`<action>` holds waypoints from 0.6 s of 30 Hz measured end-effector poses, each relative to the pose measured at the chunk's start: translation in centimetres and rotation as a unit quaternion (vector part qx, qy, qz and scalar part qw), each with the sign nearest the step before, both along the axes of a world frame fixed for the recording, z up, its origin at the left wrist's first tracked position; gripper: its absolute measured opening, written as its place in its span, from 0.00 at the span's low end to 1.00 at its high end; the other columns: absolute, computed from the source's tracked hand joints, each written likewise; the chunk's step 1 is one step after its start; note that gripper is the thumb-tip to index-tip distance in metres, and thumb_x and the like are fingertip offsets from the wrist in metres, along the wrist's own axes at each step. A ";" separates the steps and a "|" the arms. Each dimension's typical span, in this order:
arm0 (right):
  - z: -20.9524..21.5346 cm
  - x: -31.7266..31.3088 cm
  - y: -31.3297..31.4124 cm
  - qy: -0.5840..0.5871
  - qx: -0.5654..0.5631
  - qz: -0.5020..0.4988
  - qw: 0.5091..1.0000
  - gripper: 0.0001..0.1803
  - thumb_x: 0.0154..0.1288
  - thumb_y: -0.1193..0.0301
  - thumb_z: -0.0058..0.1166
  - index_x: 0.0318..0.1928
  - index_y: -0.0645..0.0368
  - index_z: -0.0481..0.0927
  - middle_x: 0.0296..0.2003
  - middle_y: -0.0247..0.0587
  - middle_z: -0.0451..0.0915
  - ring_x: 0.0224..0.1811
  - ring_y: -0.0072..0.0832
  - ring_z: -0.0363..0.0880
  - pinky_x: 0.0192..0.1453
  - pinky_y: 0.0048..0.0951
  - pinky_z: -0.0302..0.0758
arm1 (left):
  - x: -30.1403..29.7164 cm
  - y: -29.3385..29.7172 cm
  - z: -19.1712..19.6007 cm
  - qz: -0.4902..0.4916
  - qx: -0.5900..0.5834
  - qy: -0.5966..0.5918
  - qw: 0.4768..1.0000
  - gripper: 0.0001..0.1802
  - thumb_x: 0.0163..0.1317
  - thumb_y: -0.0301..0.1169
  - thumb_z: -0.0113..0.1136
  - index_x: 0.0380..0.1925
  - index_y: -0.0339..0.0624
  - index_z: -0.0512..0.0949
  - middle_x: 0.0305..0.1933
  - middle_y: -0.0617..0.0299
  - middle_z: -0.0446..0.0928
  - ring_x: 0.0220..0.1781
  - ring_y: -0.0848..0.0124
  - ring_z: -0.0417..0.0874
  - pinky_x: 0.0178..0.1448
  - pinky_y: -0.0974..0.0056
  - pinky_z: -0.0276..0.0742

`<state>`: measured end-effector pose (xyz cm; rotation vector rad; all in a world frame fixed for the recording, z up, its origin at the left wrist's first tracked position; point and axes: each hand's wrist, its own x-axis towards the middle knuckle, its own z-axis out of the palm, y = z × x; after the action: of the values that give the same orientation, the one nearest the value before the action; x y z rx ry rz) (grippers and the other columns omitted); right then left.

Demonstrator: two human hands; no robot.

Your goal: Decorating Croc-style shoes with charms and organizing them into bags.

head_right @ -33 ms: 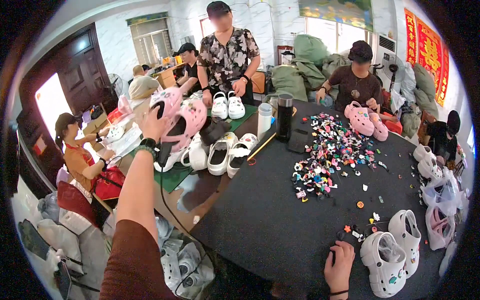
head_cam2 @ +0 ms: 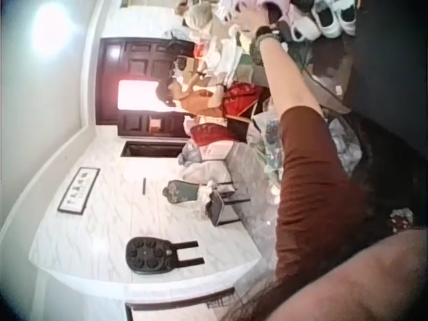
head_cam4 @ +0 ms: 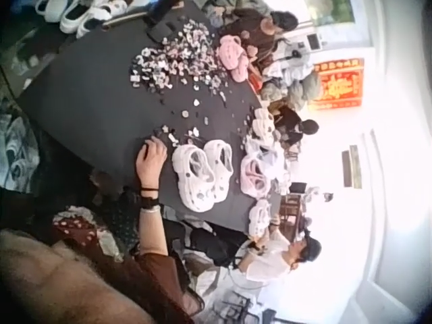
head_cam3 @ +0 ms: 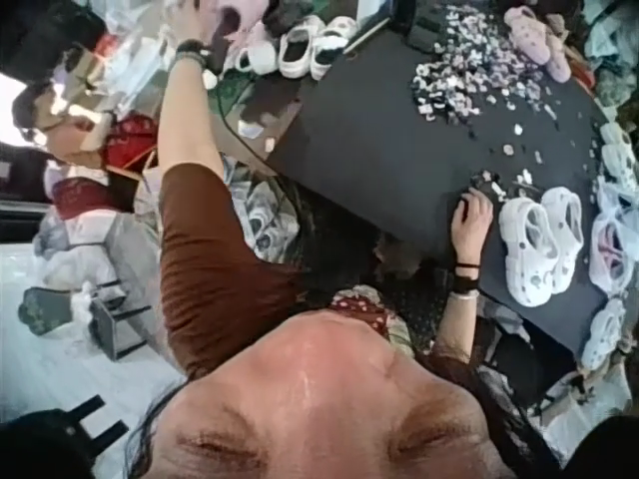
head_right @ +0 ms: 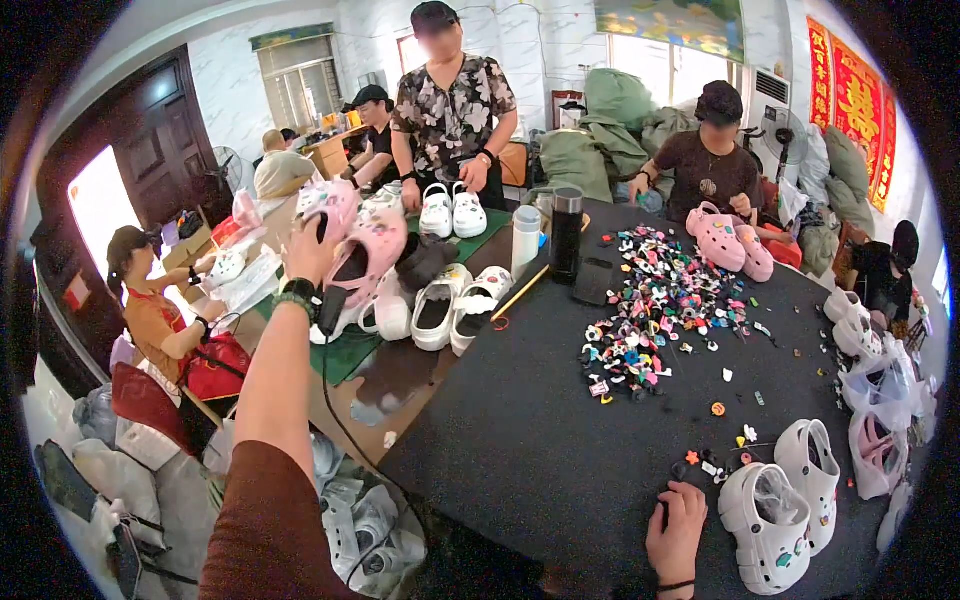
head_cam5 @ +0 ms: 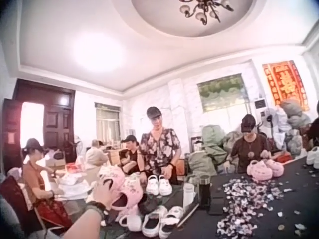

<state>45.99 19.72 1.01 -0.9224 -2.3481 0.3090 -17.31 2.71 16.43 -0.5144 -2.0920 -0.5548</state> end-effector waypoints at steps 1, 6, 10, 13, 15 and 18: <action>0.0 -0.3 0.0 0.003 0.002 0.010 1.000 0.10 0.56 0.80 0.56 0.40 0.61 0.74 0.49 0.48 0.74 0.57 0.48 0.70 0.61 0.47 0.65 | -1.4 -0.2 -1.3 -0.004 -0.089 -0.062 0.994 0.22 0.57 0.41 0.63 0.51 0.48 0.80 0.64 0.50 0.70 0.68 0.44 0.65 0.68 0.38 0.61; 0.3 -0.7 -0.1 0.004 0.006 0.013 1.000 0.09 0.56 0.80 0.55 0.39 0.61 0.75 0.47 0.48 0.75 0.55 0.47 0.71 0.60 0.46 0.65 | 5.6 1.5 -10.4 -0.224 -0.079 -0.085 0.968 0.18 0.57 0.36 0.64 0.47 0.45 0.81 0.61 0.46 0.71 0.67 0.41 0.64 0.71 0.40 0.56; 0.1 -0.3 0.1 0.006 0.019 0.011 1.000 0.10 0.55 0.80 0.56 0.39 0.61 0.75 0.47 0.48 0.75 0.54 0.48 0.71 0.60 0.46 0.66 | 17.9 0.9 -13.5 -0.292 -0.092 -0.060 0.950 0.19 0.55 0.34 0.66 0.49 0.47 0.80 0.63 0.46 0.69 0.68 0.43 0.63 0.71 0.41 0.55; -0.1 0.5 0.8 0.038 0.049 0.016 0.998 0.10 0.54 0.79 0.56 0.39 0.60 0.77 0.46 0.47 0.77 0.53 0.47 0.73 0.59 0.46 0.68 | 25.7 0.7 -13.0 -0.396 -0.103 -0.121 0.904 0.20 0.55 0.31 0.67 0.50 0.48 0.80 0.65 0.47 0.69 0.70 0.44 0.63 0.72 0.47 0.59; -0.3 0.2 1.3 0.042 0.053 0.016 0.998 0.09 0.54 0.78 0.56 0.39 0.59 0.78 0.46 0.46 0.78 0.53 0.47 0.74 0.58 0.45 0.70 | 29.7 0.3 -13.0 -0.412 -0.130 -0.170 0.886 0.20 0.57 0.32 0.66 0.51 0.46 0.79 0.65 0.47 0.69 0.71 0.44 0.62 0.73 0.47 0.58; 0.4 -1.5 0.7 0.074 0.067 0.046 0.994 0.10 0.55 0.77 0.57 0.39 0.59 0.79 0.47 0.45 0.79 0.52 0.45 0.76 0.57 0.45 0.71 | 33.7 -1.8 -13.3 -0.420 -0.134 -0.172 0.881 0.23 0.60 0.31 0.64 0.56 0.42 0.76 0.68 0.45 0.66 0.72 0.44 0.60 0.73 0.45 0.56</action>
<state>44.46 20.44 1.37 -0.7045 -2.2491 0.2455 16.39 0.87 3.17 -1.6267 -2.2218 -0.8907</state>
